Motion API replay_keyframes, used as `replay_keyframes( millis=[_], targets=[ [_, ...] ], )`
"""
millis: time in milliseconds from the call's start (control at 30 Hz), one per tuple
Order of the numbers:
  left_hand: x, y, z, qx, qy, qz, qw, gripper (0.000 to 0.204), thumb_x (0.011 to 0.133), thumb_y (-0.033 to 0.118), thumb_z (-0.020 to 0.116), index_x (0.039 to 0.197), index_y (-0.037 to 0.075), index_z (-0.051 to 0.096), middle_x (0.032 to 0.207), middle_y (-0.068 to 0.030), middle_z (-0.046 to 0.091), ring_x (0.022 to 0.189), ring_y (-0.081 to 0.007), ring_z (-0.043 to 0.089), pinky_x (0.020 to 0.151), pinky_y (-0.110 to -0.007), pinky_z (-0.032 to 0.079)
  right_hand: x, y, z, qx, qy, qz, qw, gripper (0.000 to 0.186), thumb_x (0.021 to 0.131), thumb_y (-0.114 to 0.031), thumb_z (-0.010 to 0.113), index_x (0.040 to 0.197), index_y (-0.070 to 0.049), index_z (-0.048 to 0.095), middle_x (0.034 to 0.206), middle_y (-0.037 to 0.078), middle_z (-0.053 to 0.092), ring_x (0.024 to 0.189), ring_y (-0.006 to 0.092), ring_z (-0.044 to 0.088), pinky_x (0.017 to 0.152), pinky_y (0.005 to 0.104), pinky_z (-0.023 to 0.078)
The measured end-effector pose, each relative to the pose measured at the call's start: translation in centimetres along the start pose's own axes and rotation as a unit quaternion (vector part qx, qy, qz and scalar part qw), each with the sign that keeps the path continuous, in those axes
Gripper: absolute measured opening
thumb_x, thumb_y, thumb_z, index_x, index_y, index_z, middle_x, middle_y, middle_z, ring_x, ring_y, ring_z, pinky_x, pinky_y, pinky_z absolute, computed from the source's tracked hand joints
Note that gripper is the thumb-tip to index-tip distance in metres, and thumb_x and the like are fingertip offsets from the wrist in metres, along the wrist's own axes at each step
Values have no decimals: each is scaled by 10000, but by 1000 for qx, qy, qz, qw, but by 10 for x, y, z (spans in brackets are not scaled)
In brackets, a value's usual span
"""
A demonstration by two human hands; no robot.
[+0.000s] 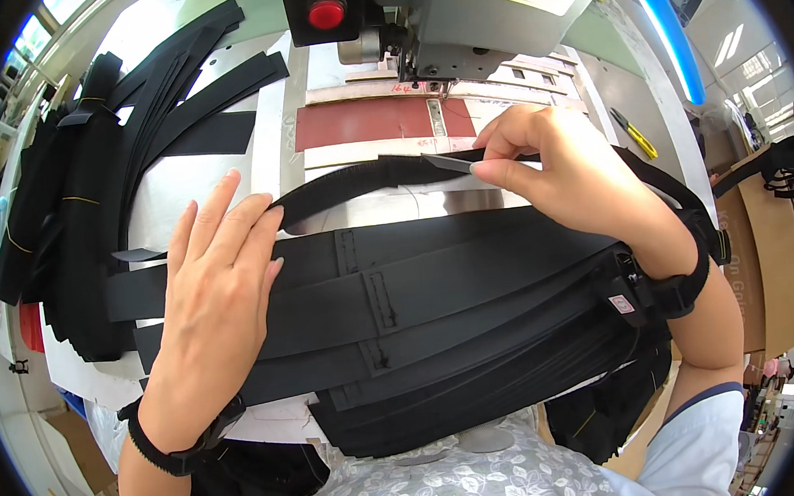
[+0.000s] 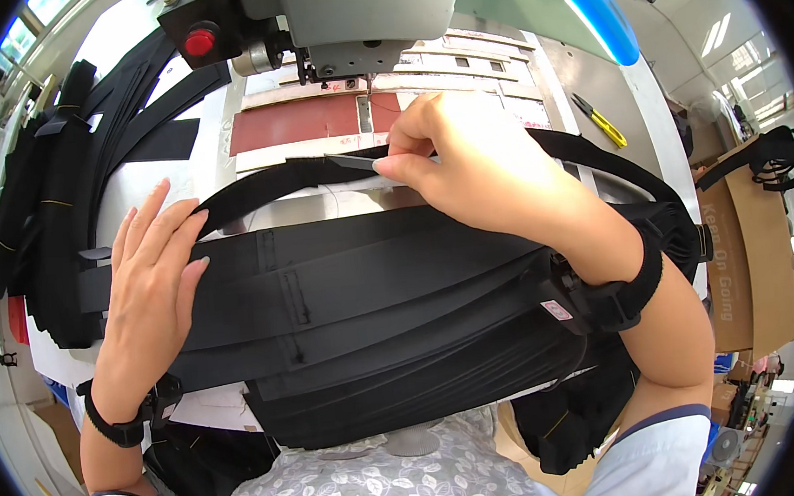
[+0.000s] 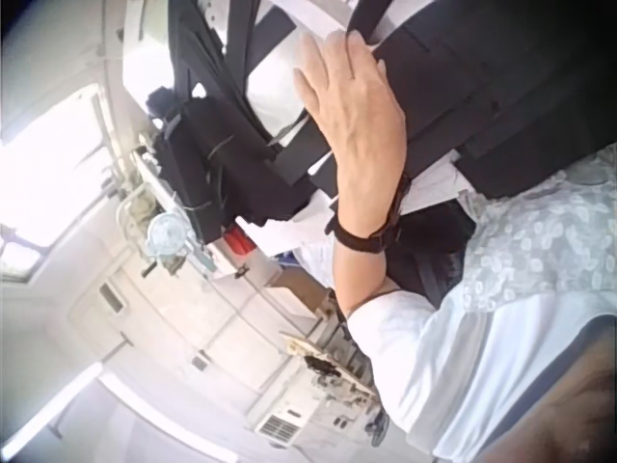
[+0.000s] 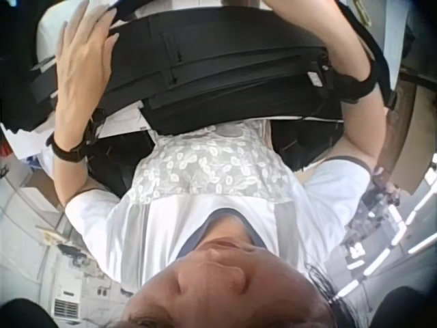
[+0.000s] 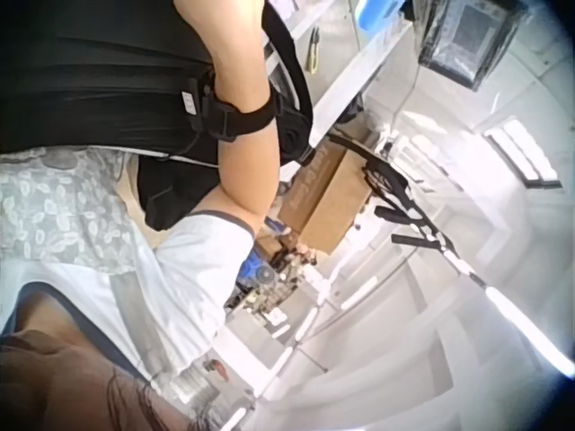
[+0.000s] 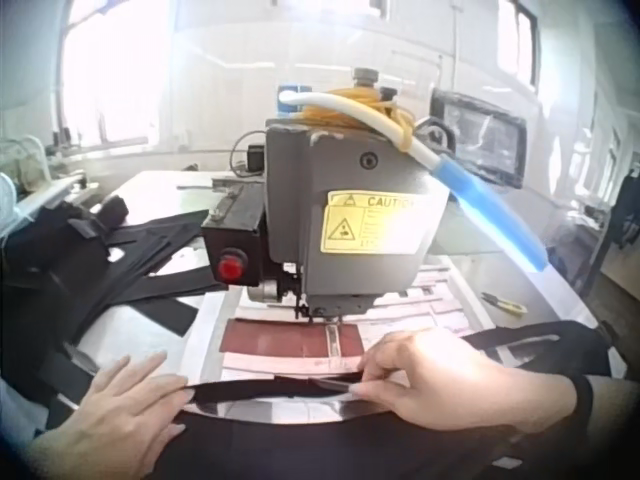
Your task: The person uses a seam ripper to carefully remove stitches from a black fabric strap. They hold the strap steady with their left hand while guiding the tool with their right hand to cut the threads along the seam.
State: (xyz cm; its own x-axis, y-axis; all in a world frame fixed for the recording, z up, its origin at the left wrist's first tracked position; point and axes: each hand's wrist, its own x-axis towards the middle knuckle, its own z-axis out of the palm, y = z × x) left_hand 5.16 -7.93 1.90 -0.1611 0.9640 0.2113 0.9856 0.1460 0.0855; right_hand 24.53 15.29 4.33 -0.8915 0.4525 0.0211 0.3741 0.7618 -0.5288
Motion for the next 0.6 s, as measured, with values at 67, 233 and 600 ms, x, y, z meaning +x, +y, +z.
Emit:
replay_keyframes(
  millis=[67,233,600],
  targets=[
    [4,5,-2,-24,33,3,999,341,766,-49,636,1106,-50,614,1228,-142,580,1297,-372,439,1077,-466,332,-10,11,1,7,64,-46,997,158,823,-127,697,786,21,653,852,127,679,739,258,653,689,327,510],
    [-39,16,-35,18,5,-11,1000,199,746,-13,670,940,-47,637,1169,-152,610,1302,-372,447,1085,-513,324,-44,-33,-24,90,-104,-28,990,174,803,-130,731,796,27,654,848,167,687,816,271,684,740,324,527],
    [-69,58,0,-143,-54,36,988,515,754,196,721,1216,12,585,1345,-176,508,1226,-384,486,922,-443,449,-41,-42,-14,178,-277,113,938,197,851,-168,679,803,20,650,674,127,661,597,208,641,570,297,492]
  ],
)
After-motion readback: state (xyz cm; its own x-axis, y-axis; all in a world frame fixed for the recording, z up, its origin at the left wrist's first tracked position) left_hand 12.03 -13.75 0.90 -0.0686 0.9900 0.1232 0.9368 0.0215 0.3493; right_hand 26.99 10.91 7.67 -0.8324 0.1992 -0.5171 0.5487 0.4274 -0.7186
